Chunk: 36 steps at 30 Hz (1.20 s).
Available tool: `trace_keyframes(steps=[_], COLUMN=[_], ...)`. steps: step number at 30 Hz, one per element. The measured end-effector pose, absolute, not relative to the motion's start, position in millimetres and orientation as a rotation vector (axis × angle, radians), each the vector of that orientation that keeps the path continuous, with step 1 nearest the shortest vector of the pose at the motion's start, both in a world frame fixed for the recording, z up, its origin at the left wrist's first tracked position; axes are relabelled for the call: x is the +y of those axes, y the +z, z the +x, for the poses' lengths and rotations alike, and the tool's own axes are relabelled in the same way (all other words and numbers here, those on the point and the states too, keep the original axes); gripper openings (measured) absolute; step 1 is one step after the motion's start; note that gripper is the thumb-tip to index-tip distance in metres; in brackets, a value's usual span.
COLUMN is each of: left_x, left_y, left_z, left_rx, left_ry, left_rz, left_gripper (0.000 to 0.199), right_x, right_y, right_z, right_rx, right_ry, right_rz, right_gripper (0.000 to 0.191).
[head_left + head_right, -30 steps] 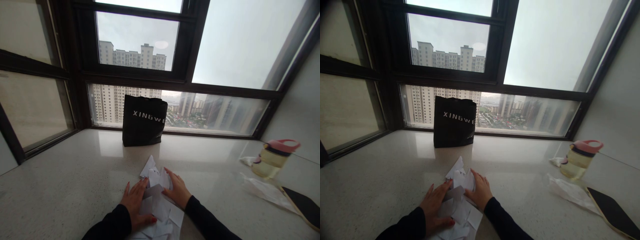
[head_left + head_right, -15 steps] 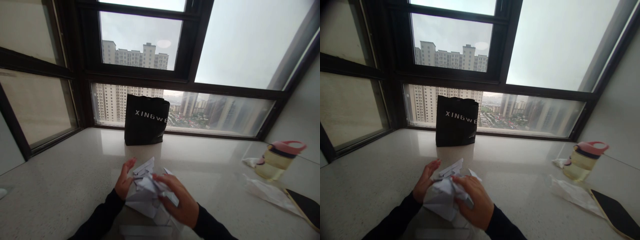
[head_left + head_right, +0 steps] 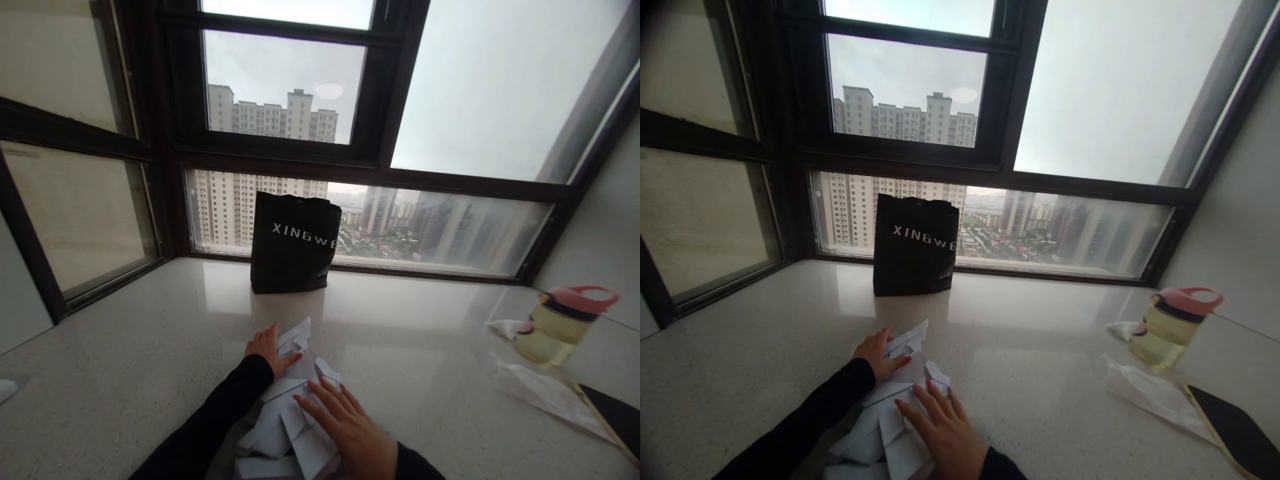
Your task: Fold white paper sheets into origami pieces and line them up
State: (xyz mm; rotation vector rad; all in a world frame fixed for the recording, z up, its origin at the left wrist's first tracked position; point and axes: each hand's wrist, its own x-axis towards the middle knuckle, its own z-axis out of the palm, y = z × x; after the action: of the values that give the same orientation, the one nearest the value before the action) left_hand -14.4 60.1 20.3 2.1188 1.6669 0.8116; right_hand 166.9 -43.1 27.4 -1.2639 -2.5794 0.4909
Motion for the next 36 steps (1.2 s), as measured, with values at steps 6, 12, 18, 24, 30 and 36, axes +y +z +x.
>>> trace_keyframes(steps=[6,12,18,24,30,36], left_x=[80,52,7,-10,-10,8], left_y=[34,70,50,34,1,8], left_z=[-2,-15,-50,-42,-16,-15], left_rx=[1.667,1.500,1.051,1.409,1.371,1.143], left_ry=[0.680,0.886,0.566,0.348,0.263,0.868], left_rz=[2.157,2.416,2.561,2.480,2.440,2.581], left_gripper=[0.025,0.031,0.058,0.105,0.081,0.074], right_x=[-39,-34,-21,-15,-30,-15], right_y=[35,27,25,23,16,46], right_z=[161,162,185,199,160,144], right_rx=[-2.538,-2.357,-1.894,-1.753,-1.997,-1.826], right_ry=[0.437,0.445,0.489,0.457,0.539,0.640], right_rz=[-1.244,-1.233,-1.270,-1.625,-1.464,-1.145], right_gripper=[0.065,0.067,0.038,0.046,0.073,0.059])
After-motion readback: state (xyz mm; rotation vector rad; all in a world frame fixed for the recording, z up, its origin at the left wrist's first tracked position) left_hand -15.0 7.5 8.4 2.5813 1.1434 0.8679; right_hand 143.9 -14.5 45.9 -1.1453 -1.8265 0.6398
